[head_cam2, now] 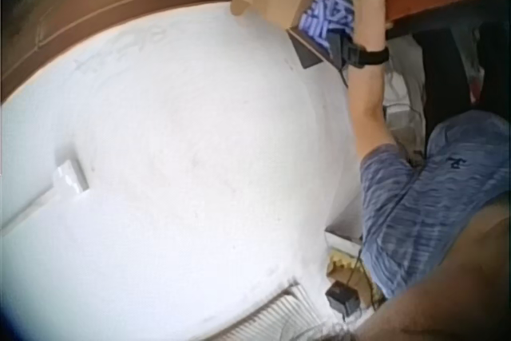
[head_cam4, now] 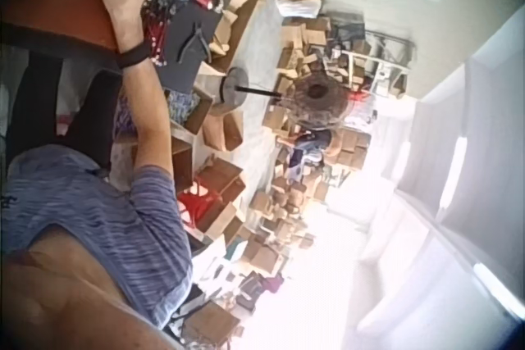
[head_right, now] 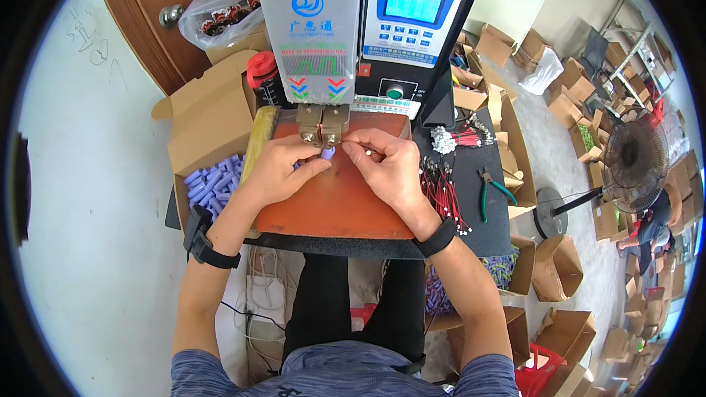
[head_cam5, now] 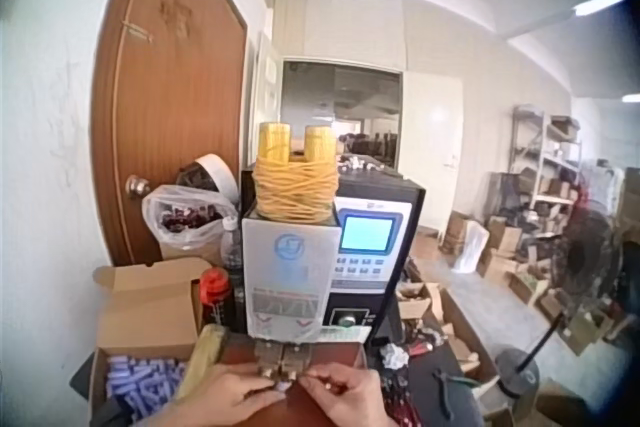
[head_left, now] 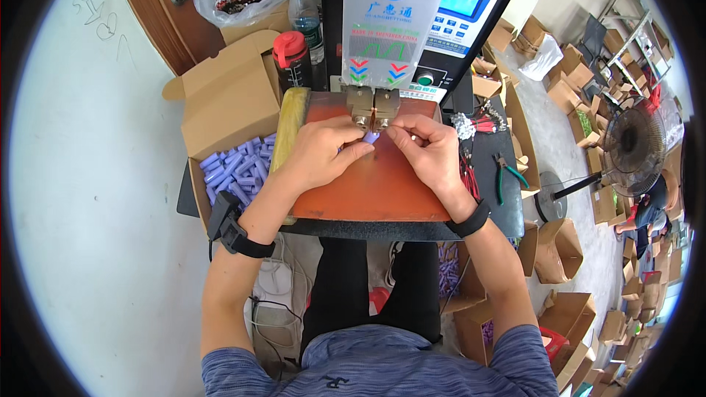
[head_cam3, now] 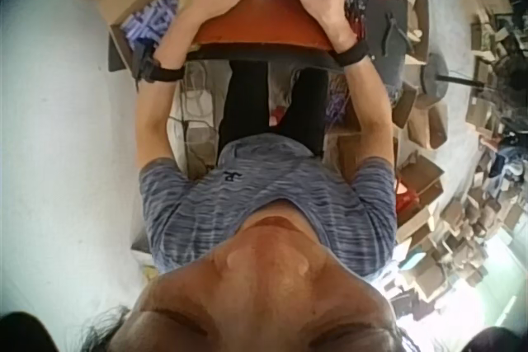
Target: The person picks up a battery and a wire, positions them under the welding machine's electrodes, and triggers the weld. They repeat this process for several batteries, occasionally reaching into a box to retrieve more batteries.
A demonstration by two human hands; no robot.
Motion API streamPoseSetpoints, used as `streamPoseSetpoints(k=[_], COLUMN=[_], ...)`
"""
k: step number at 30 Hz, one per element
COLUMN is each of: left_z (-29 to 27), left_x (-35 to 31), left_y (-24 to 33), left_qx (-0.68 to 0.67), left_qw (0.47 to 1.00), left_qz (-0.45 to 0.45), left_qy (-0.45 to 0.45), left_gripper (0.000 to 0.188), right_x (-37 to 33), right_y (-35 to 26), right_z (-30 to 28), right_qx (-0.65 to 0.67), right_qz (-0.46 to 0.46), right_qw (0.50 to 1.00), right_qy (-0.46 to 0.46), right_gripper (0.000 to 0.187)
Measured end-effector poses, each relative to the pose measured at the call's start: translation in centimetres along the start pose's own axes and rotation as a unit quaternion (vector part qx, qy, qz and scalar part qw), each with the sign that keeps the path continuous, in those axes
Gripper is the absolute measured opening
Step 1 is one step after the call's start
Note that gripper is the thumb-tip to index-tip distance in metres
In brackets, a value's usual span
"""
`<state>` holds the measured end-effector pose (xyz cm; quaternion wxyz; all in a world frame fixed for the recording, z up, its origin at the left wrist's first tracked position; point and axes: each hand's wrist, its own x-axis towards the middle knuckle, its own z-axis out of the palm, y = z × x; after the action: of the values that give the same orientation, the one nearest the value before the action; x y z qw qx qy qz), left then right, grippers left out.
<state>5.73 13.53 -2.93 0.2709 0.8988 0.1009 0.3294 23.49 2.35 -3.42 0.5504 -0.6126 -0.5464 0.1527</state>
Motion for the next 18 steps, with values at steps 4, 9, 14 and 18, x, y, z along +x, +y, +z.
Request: streamPoseSetpoints(k=[4,9,14,18], left_z=[0.2,0.0,0.1,0.0], left_x=[0.1,0.0,0.0,0.0], left_y=[-0.2,-0.1,-0.1,0.0], left_qx=[-0.013,-0.011,-0.01,-0.013], left_qw=[0.999,1.0,1.0,1.0], left_qz=[-0.019,-0.016,-0.012,-0.021], left_qy=[-0.023,-0.007,-0.008,-0.008], left_gripper=[0.015,0.016,0.016,0.016], right_x=[0.0,0.0,0.0,0.1], right_y=[0.9,-0.3,-0.1,-0.1], right_z=[0.0,-0.3,0.0,0.2], right_qx=[0.126,0.064,0.075,0.022], right_qz=[-0.032,-0.05,-0.054,-0.072], right_qw=[0.991,0.996,0.994,0.996], right_qy=[0.016,-0.044,-0.052,-0.052], right_gripper=[0.005,0.005,0.006,0.007])
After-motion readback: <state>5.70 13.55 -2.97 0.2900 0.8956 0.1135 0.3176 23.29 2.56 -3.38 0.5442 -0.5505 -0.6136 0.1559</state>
